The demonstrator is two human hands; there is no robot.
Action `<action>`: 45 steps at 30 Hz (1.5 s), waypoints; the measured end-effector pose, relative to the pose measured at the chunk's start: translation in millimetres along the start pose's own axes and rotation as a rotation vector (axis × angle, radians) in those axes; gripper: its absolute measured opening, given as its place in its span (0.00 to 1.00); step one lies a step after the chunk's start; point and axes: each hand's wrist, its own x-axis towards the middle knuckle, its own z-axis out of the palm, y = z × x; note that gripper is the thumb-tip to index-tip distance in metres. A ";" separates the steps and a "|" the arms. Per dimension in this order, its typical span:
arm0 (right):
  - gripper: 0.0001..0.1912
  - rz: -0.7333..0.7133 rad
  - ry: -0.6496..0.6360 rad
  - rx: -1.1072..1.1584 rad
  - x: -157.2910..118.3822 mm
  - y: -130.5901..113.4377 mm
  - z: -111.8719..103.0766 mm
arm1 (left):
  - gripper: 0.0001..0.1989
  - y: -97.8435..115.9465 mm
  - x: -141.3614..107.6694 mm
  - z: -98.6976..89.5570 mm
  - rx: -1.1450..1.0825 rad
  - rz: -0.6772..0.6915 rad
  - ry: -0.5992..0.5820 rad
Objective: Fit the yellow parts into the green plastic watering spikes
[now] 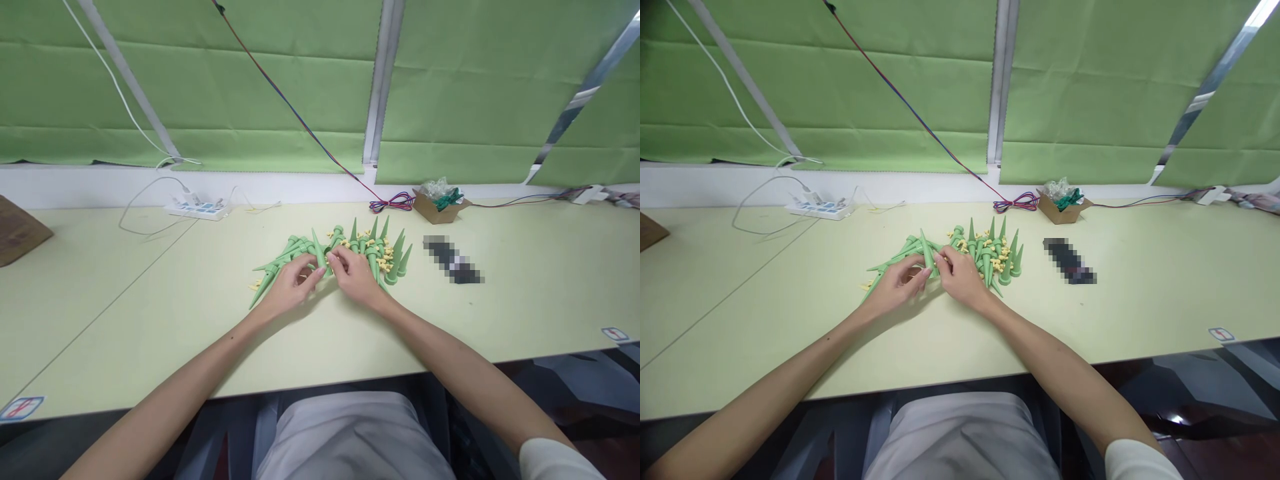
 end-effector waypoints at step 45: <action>0.12 0.092 -0.069 -0.026 3.4 1.9 0.0 | 0.07 -20.8 2.4 0.6 0.204 0.311 0.202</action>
